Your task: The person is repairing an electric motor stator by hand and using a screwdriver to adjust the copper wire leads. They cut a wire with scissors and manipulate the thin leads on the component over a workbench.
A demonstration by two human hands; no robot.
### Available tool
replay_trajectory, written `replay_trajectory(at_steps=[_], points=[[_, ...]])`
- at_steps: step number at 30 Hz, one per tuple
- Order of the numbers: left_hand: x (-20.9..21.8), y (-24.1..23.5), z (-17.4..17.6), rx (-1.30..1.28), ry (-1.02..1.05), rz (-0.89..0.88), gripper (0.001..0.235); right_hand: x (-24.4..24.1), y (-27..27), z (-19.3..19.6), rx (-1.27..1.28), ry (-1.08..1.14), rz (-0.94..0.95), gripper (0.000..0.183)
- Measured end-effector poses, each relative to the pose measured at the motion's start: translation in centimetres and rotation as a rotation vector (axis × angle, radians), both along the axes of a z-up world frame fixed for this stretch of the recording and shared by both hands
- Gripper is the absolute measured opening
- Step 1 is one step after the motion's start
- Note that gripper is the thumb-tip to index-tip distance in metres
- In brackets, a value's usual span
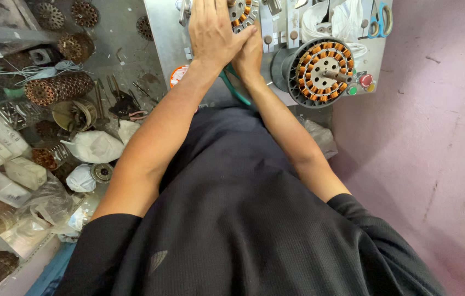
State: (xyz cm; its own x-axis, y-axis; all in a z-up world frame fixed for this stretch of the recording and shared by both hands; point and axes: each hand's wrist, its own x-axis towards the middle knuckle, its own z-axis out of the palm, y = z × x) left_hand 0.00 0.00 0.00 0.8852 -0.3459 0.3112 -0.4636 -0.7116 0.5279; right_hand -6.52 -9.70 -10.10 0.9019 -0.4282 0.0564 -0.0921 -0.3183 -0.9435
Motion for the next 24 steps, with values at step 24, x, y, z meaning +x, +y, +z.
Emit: replay_trajectory(at_steps=[24], points=[[0.1, -0.1, -3.1, 0.043, 0.014, 0.01, 0.057, 3.5, -3.0, -10.3, 0.049, 0.024, 0.121, 0.032]])
